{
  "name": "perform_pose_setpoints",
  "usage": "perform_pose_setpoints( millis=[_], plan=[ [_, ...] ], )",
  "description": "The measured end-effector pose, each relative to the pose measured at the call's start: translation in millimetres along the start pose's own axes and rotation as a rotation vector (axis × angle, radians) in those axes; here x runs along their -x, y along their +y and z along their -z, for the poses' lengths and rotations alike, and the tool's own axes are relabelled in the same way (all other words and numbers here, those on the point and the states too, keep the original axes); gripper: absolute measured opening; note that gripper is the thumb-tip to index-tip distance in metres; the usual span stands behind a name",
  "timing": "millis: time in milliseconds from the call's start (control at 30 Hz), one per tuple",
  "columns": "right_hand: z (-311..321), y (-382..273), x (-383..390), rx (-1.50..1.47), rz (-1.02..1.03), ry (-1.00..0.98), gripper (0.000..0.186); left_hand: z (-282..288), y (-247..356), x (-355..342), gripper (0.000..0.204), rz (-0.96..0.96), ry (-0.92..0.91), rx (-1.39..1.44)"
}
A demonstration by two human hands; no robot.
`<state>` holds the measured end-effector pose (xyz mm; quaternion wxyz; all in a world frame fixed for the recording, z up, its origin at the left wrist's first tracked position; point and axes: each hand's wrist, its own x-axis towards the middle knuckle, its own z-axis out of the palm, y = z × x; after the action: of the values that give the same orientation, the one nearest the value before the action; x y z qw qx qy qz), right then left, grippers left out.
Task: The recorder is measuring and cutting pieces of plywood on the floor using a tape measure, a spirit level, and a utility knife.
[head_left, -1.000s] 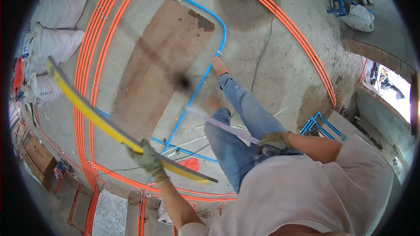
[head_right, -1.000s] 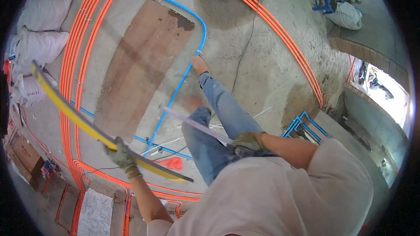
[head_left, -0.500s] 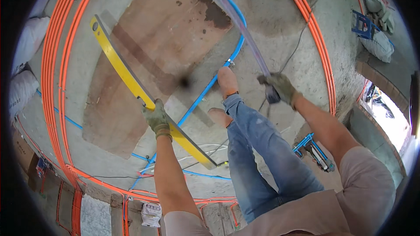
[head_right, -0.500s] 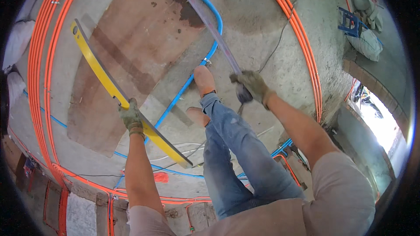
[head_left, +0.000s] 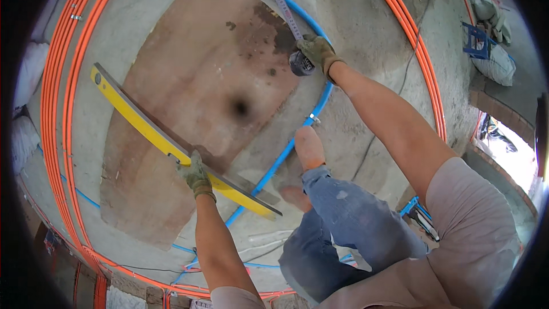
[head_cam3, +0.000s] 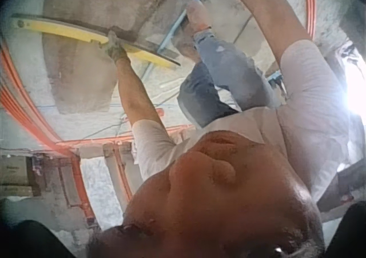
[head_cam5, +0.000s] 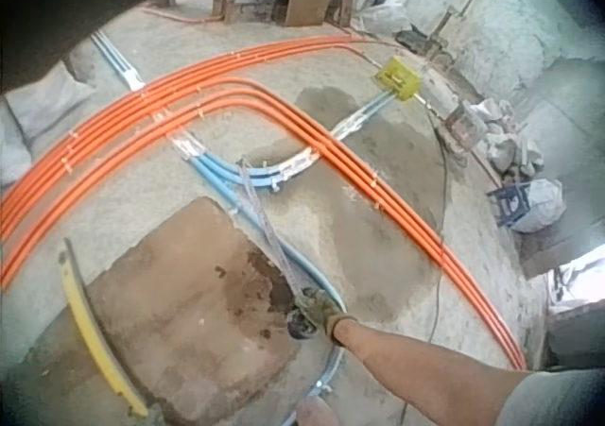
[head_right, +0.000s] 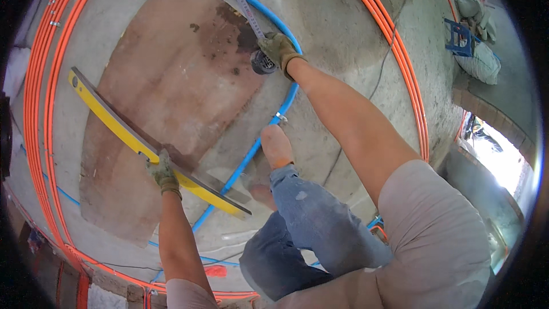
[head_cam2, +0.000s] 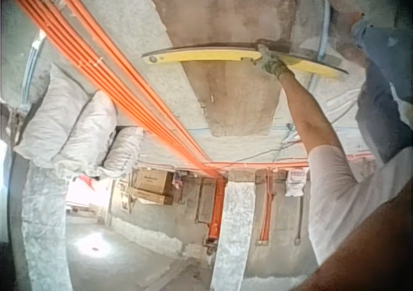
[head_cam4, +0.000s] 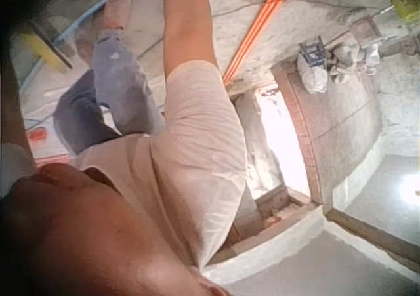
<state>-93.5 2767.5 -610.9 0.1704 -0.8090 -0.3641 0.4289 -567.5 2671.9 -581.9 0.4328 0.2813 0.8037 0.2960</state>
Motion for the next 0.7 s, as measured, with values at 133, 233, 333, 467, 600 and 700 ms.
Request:
perform_pose_setpoints(
  millis=[133,233,333,467,600,700],
  plan=[
    [6,-1,-7,0.165,0.081,0.045,0.034,-2,-11,-12,0.047,0.013,0.069,-0.171],
    [5,2,-11,-0.304,-0.084,-0.140,0.035,4,-25,-23,0.056,-0.017,0.068,-0.093],
    [-18,2,-13,-0.007,0.138,-0.101,0.036,17,-37,-41,0.056,-0.054,0.144,-0.209],
    [-67,3,-6,-0.402,-0.033,-0.215,0.033,36,-43,-57,0.062,-0.075,0.230,-0.430],
    [-84,7,13,-0.322,0.093,-0.239,0.028,26,-24,-60,0.066,-0.235,0.161,-0.351],
    [-70,6,22,-0.375,0.100,-0.264,0.027,-1,-6,-58,0.060,-0.145,0.263,-0.366]
  ],
)
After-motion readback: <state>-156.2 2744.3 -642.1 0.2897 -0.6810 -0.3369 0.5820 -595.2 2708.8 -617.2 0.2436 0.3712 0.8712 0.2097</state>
